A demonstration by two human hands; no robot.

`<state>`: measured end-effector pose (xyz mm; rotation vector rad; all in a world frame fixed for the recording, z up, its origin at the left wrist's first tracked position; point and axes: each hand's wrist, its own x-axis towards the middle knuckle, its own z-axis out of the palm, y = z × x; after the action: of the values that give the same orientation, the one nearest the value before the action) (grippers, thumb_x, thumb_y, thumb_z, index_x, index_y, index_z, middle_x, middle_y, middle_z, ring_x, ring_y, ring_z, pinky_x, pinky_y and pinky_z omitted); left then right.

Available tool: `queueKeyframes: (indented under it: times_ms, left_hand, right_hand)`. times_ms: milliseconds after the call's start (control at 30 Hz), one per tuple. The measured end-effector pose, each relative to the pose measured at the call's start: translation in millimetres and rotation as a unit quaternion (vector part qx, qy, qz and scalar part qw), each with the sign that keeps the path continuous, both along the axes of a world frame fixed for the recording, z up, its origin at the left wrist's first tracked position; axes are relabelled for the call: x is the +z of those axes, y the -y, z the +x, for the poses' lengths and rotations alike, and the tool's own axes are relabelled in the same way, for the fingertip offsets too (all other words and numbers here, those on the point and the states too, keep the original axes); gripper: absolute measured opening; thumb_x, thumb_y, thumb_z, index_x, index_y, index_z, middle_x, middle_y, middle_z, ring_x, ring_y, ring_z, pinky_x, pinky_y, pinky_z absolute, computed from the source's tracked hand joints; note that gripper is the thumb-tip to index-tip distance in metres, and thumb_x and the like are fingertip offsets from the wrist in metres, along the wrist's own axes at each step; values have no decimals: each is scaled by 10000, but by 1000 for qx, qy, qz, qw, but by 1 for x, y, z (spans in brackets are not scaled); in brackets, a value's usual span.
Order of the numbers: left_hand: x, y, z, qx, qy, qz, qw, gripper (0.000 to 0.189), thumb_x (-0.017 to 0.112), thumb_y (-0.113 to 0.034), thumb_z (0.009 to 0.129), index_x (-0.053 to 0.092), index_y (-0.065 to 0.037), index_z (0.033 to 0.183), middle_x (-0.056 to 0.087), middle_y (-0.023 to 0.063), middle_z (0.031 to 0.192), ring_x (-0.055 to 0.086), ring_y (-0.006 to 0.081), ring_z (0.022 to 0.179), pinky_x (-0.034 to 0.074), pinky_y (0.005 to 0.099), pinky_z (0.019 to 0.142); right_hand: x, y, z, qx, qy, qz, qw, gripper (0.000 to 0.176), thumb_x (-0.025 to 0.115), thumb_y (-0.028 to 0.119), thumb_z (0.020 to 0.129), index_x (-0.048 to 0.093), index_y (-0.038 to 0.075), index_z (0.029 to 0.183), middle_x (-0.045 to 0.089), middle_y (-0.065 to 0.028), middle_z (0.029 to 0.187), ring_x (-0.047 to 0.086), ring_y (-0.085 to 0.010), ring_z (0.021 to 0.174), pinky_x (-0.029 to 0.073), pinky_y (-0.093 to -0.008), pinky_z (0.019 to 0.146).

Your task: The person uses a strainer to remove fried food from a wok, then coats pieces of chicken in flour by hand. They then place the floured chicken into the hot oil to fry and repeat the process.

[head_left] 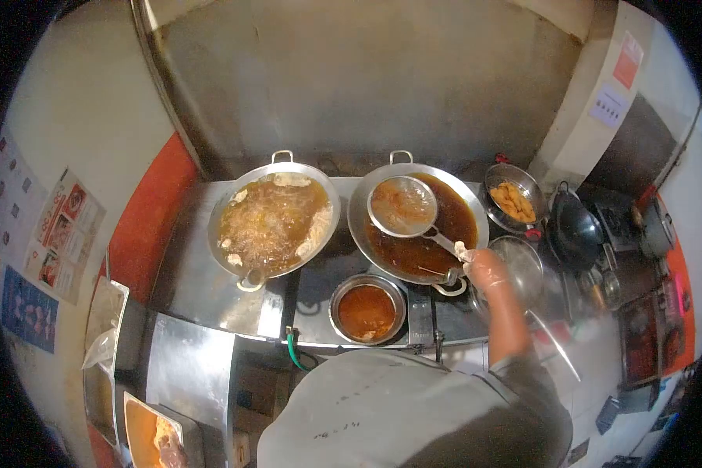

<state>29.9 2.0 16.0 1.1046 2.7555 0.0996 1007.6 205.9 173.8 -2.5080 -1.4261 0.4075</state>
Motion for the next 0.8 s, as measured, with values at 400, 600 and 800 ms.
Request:
queueKeyframes:
  times_ms: [400, 600, 800]
  left_hand:
    - [-8, 9, -18, -286, -156, 74, 942, 279, 518, -289, 1059, 680, -81, 1151, 656, 217, 1060, 628, 408, 999, 502, 515, 823]
    - [-10, 6, -20, -141, -36, 70, 987, 169, 564, -214, 1039, 671, -105, 1113, 656, 199, 1024, 635, 422, 948, 522, 521, 788]
    - [28, 4, 40, -128, 21, 160, 979, 481, 602, -436, 1025, 710, 32, 1035, 713, 244, 878, 682, 401, 828, 511, 491, 760]
  right_hand:
    - [-6, 7, -1, 23, 35, -7, 999, 478, 553, 515, 1027, 771, 102, 1126, 744, -245, 1091, 699, -459, 1048, 541, -525, 913]
    - [2, 12, -16, -81, -75, 12, 994, 363, 629, 391, 1003, 785, 72, 1078, 751, -242, 1057, 727, -428, 973, 558, -494, 882]
    - [3, 36, -37, 16, 52, 28, 998, 333, 702, 334, 967, 740, 35, 1108, 744, -263, 1028, 719, -445, 982, 556, -518, 866]
